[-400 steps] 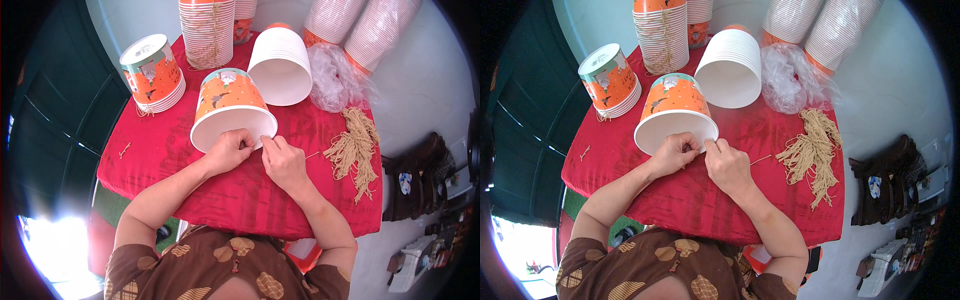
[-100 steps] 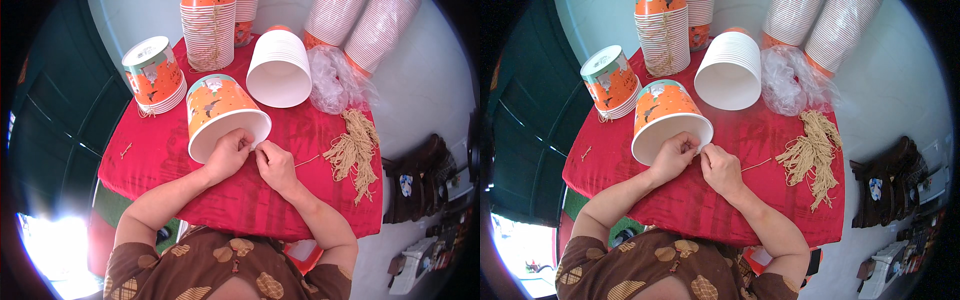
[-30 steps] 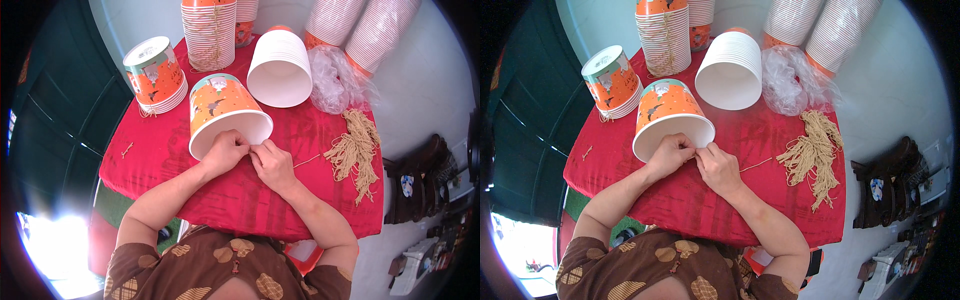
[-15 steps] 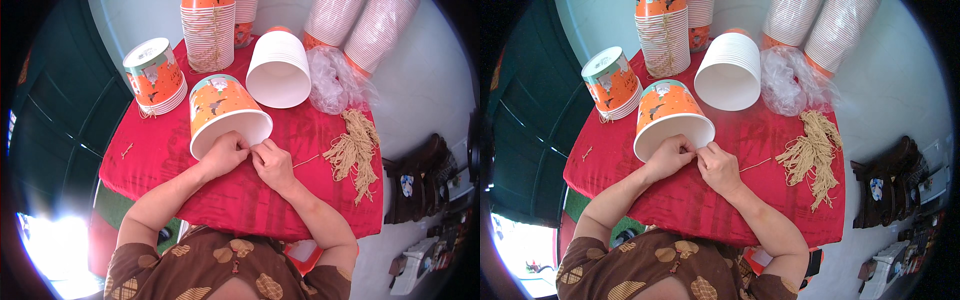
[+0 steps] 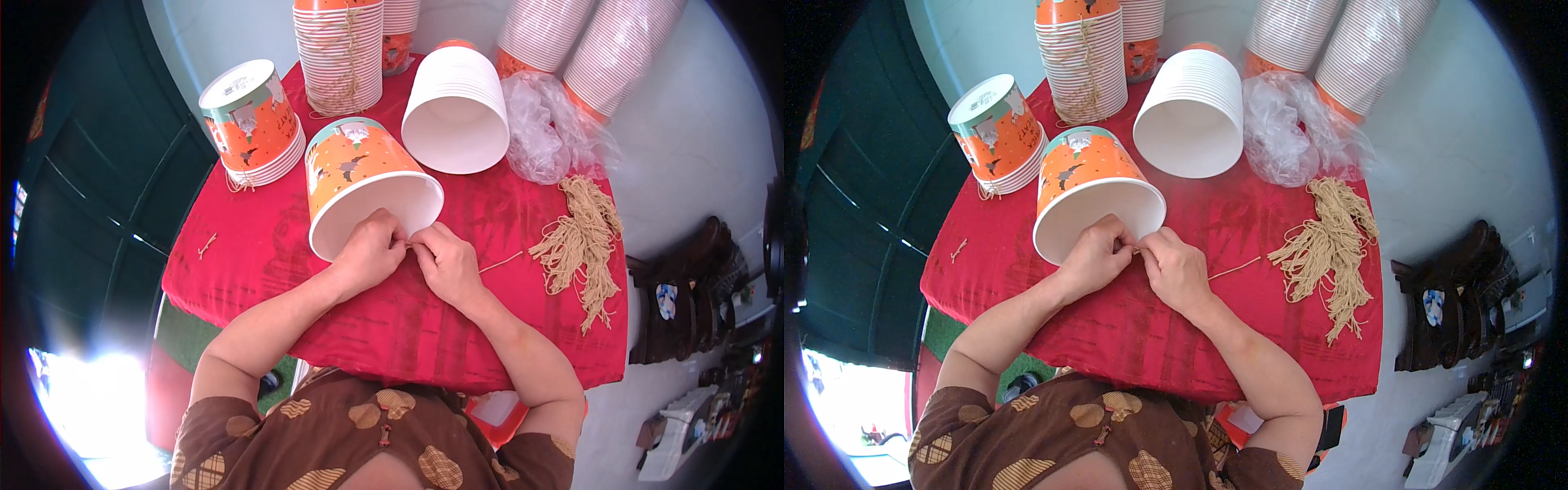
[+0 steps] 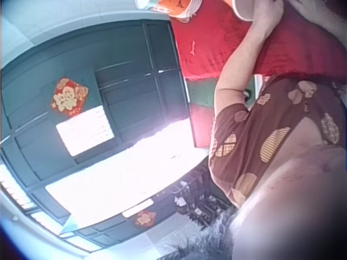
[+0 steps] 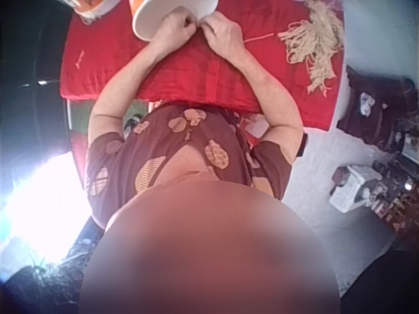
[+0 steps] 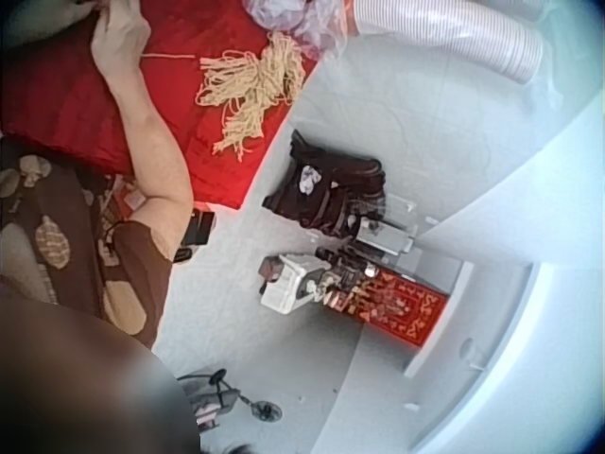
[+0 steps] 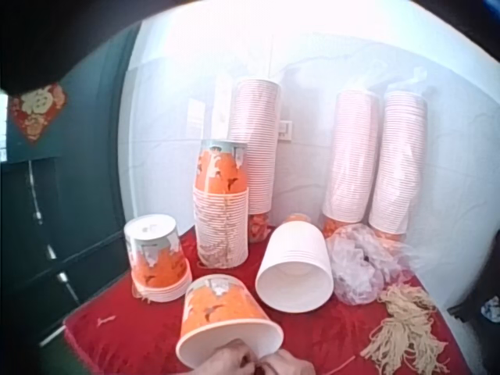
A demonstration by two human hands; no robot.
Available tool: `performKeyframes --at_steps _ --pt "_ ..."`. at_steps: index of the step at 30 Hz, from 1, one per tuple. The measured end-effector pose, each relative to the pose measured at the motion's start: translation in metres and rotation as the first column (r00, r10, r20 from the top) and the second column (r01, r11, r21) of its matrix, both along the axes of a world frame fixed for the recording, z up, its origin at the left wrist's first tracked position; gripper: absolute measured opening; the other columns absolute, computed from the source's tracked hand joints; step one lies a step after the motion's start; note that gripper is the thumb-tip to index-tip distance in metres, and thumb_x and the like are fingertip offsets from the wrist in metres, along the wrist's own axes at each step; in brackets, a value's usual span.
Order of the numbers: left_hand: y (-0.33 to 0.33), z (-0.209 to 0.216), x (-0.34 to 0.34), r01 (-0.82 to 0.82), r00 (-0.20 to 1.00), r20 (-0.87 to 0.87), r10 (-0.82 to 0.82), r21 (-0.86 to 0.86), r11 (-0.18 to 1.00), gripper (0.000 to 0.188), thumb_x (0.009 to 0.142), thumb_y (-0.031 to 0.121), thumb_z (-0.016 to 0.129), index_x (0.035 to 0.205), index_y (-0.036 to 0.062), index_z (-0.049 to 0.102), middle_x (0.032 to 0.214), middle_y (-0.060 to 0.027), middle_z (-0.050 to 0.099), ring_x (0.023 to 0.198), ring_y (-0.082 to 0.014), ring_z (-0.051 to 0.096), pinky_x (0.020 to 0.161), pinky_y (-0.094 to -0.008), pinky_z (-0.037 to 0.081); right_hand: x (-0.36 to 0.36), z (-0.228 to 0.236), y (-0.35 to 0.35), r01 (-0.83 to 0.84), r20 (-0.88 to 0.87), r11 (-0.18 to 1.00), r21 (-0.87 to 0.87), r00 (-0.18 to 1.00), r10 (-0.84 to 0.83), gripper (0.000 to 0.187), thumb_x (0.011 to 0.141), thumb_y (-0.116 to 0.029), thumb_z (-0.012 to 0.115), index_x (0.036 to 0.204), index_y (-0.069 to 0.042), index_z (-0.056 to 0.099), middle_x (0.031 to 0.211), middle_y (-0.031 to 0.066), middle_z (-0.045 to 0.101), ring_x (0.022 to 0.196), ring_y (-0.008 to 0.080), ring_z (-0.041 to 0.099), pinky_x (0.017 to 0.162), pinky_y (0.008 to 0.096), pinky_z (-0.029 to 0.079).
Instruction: Attaching strings to paper buckets.
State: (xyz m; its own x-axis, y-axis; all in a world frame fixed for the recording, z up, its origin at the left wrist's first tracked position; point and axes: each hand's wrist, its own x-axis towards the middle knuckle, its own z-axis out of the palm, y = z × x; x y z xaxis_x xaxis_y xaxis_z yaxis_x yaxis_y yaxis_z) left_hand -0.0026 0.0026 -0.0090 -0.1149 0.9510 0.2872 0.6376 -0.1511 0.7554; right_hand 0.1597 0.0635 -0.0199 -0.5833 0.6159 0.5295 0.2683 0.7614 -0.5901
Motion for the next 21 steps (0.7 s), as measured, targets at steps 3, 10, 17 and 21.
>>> performKeyframes --at_steps 3,10,17,21 --pt "0.0005 -0.0008 0.0008 -0.003 1.0 -0.012 0.003 0.032 0.999 0.006 0.079 0.0 0.065 0.082 -0.0023 0.06 0.085 -0.0132 0.061 0.074 -0.0246 0.062 0.066 -0.0351 0.05 0.0002 0.0 0.0003 0.003 0.01 0.999 -0.044 1.0 -0.002 0.005 0.084 -0.004 0.062 0.089 -0.003 0.063 0.084 0.0132 0.062 0.073 0.0335 0.064 0.061 0.0411 0.05" --pt "-0.001 0.0001 0.0003 -0.037 0.998 -0.048 0.038 0.039 0.999 0.007 0.079 0.002 0.067 0.08 -0.0017 0.061 0.087 -0.0135 0.06 0.08 -0.0277 0.062 0.072 -0.0374 0.05 0.0008 0.0016 0.0002 0.003 0.026 0.995 -0.098 1.0 0.0 0.004 0.086 -0.008 0.062 0.089 -0.006 0.063 0.084 0.0122 0.062 0.075 0.0343 0.064 0.062 0.0433 0.05" --pt "-0.0005 -0.002 -0.0026 0.028 1.0 0.004 -0.028 -0.024 0.999 0.005 0.081 0.003 0.064 0.081 -0.0023 0.065 0.095 -0.0132 0.06 0.089 -0.0265 0.06 0.079 -0.0343 0.049 0.0018 0.0021 0.0009 0.003 0.034 0.988 -0.155 0.999 0.002 0.006 0.085 -0.009 0.063 0.089 -0.005 0.064 0.085 0.0112 0.064 0.076 0.0332 0.065 0.064 0.0428 0.05" --pt "-0.0016 -0.0013 -0.0041 0.07 0.996 0.053 -0.067 -0.051 0.996 0.005 0.081 0.002 0.063 0.08 -0.003 0.064 0.097 -0.0126 0.06 0.089 -0.0244 0.06 0.078 -0.0325 0.048 0.0016 0.0014 0.0011 0.018 0.034 0.982 -0.19 0.999 -0.012 0.006 0.084 -0.008 0.064 0.087 -0.003 0.065 0.084 0.0124 0.066 0.075 0.0302 0.066 0.064 0.0388 0.051"
